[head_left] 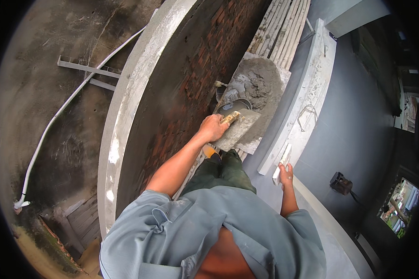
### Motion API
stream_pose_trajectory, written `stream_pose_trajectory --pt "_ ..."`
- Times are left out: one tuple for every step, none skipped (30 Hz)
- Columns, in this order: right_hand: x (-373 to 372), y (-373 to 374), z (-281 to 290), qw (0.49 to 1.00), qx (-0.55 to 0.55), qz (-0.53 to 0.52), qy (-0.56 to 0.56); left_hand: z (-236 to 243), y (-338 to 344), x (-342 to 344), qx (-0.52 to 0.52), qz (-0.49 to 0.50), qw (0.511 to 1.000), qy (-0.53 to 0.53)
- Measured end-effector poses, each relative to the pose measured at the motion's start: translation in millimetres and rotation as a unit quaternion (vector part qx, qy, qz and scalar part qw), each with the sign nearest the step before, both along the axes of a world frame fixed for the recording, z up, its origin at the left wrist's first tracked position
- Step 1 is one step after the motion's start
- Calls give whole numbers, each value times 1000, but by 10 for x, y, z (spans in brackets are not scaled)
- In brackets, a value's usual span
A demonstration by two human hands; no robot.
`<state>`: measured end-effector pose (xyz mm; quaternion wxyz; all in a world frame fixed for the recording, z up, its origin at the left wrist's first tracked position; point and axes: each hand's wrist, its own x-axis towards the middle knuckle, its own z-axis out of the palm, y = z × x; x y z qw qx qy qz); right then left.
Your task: The person applies cement mortar to a curved brick wall using a trowel and smooths the surface with a finishing trowel. The person repeatedly scoops mortar from a bucket, applies it to the wall, and levels the surface along the curve.
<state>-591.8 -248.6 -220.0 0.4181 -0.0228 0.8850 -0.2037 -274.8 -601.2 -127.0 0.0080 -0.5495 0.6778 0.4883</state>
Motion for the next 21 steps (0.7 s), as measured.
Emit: stream_pose_trajectory --pt "79 83 18 1000 5 -13 -6 -146 94 140 10 2 1000 -13" --pt "159 157 32 1000 16 -8 7 -273 159 267 18 5 1000 -24" --pt "235 226 48 1000 22 -3 6 -385 219 377 27 8 999 -37" --pt "307 289 61 1000 27 -7 2 -497 263 459 35 12 998 -54" --pt "367 344 74 999 31 -13 -9 -602 306 524 36 14 997 -60" --pt "419 388 81 999 32 -7 -13 -708 332 567 35 16 997 -69" --pt "458 429 88 999 30 -1 -14 -817 359 592 31 17 996 -79" --pt "486 458 89 999 31 -3 -21 -926 385 612 30 18 996 -85" --pt "505 487 93 999 40 -16 -33 -1035 409 615 33 18 995 -87" --pt "511 503 94 999 41 -7 -31 -1141 419 612 37 19 995 -90" --pt "511 519 97 999 36 5 -28 -1242 429 602 44 22 994 -99" --pt "501 524 99 999 38 7 -27 -1332 433 584 46 15 994 -102" --pt "485 524 98 999 40 9 -26 -1414 432 554 51 8 992 -111" --pt "463 516 98 999 42 17 -25 -1486 423 519 50 4 991 -123" --pt "433 501 90 998 43 27 -24 -1551 406 471 60 3 990 -130" --pt "402 480 77 998 45 37 -24 -1608 384 419 65 5 988 -141" --pt "362 449 57 998 45 44 -30 -1661 354 356 74 2 984 -159" --pt "319 414 25 997 46 52 -35 -1715 317 288 80 3 983 -163" --pt "267 371 -15 996 57 47 -45 -1773 278 216 91 1 981 -172" --pt "213 321 -73 996 55 46 -44 -1843 233 131 105 -4 976 -190" --pt "153 270 -137 995 53 64 -51 -1923 183 48 115 -6 975 -191"
